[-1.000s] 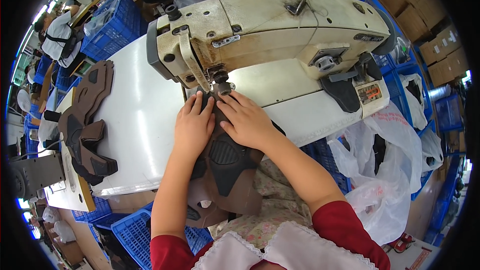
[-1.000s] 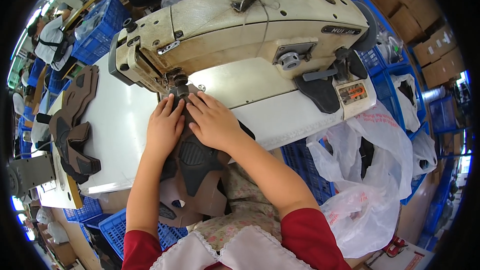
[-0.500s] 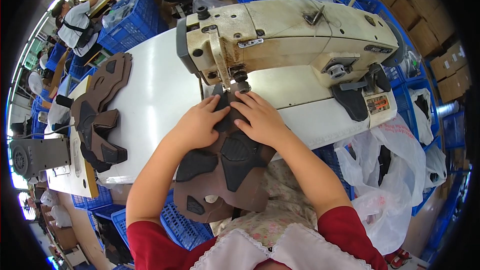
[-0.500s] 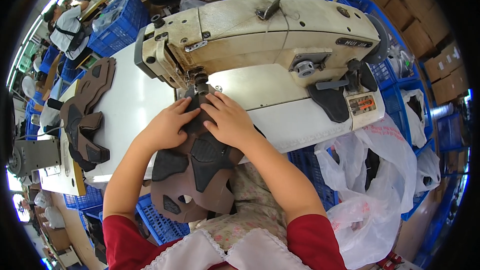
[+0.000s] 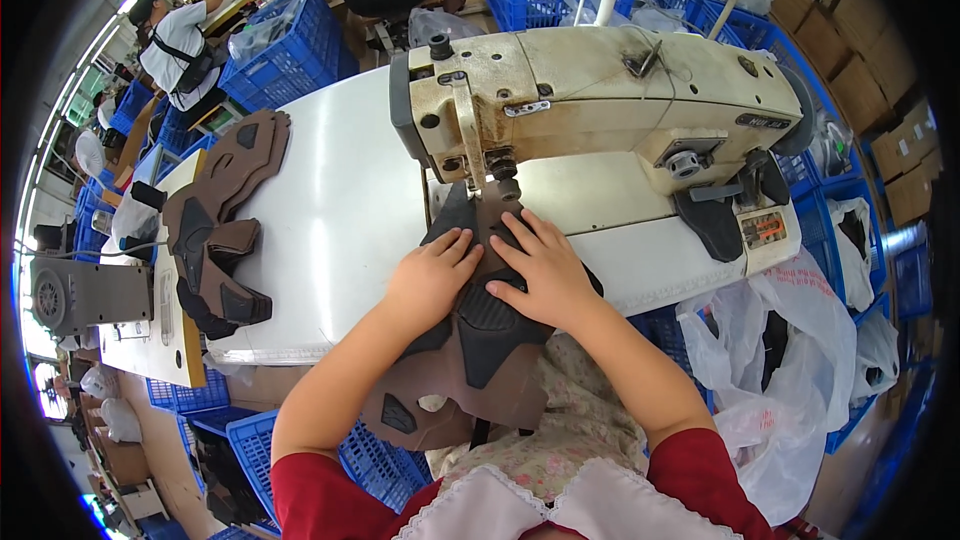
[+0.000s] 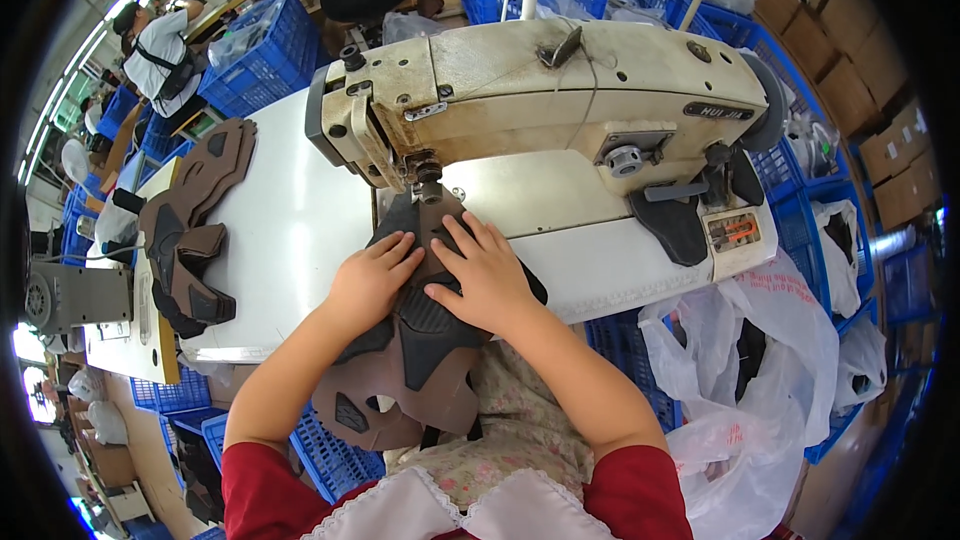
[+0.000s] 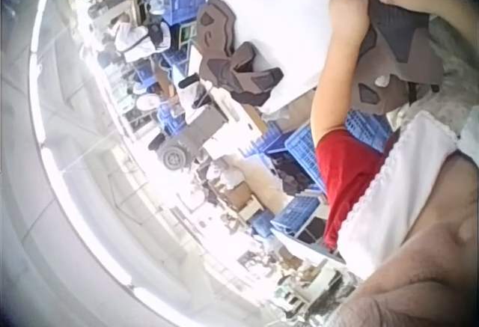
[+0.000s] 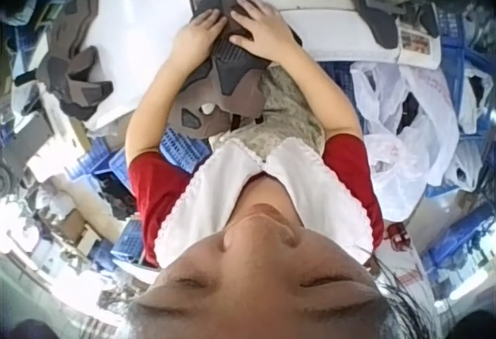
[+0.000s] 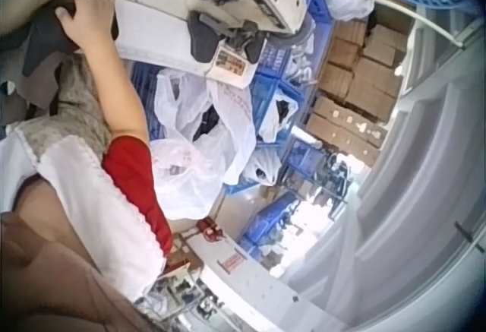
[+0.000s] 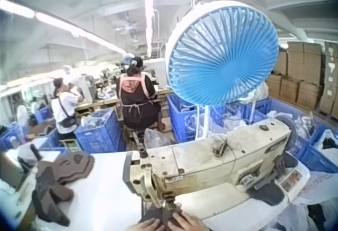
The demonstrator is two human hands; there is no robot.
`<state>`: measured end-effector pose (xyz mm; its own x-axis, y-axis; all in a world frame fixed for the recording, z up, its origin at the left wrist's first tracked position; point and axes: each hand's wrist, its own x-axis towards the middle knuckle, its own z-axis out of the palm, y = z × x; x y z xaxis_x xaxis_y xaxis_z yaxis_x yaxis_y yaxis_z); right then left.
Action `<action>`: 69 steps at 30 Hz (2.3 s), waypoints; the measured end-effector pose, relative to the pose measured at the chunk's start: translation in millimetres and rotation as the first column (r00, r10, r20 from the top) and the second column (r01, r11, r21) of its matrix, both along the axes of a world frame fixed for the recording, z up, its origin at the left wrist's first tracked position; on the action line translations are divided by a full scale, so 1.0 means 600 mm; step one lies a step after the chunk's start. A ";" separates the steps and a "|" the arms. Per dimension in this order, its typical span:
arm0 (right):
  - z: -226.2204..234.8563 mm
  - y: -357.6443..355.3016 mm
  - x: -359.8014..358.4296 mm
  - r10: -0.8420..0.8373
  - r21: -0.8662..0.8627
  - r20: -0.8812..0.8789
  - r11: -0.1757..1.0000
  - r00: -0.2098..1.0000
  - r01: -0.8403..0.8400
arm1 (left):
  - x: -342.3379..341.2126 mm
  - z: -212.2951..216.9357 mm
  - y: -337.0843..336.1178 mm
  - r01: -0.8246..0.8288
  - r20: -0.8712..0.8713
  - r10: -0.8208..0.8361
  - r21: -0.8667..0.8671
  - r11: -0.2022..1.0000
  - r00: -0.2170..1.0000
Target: Operating an industrial sewing machine to stitch together components of a shoe upper.
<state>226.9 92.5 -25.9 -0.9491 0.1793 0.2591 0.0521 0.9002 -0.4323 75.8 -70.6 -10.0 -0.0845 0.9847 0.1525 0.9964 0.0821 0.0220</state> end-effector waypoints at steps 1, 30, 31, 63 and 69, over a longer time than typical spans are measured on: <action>-0.002 0.000 0.000 -0.013 0.027 -0.006 1.000 1.000 0.013 | 0.001 -0.004 0.000 -0.020 0.011 0.020 0.032 0.999 1.000; -0.019 0.011 -0.034 -0.083 0.158 -0.043 0.983 0.996 0.089 | -0.016 -0.023 0.024 -0.132 0.068 0.123 0.135 0.982 0.990; -0.019 0.013 -0.037 -0.085 0.151 -0.046 0.984 0.995 0.091 | -0.017 -0.022 0.027 -0.138 0.073 0.129 0.133 0.981 0.989; -0.030 0.003 -0.046 -0.152 -0.078 -0.141 0.987 0.978 0.142 | 0.005 -0.016 0.024 -0.277 0.272 0.220 0.194 0.941 0.937; -0.033 0.003 -0.048 -0.147 -0.063 -0.150 0.988 0.978 0.139 | -0.005 -0.022 0.003 -0.142 0.260 0.082 0.222 0.965 0.962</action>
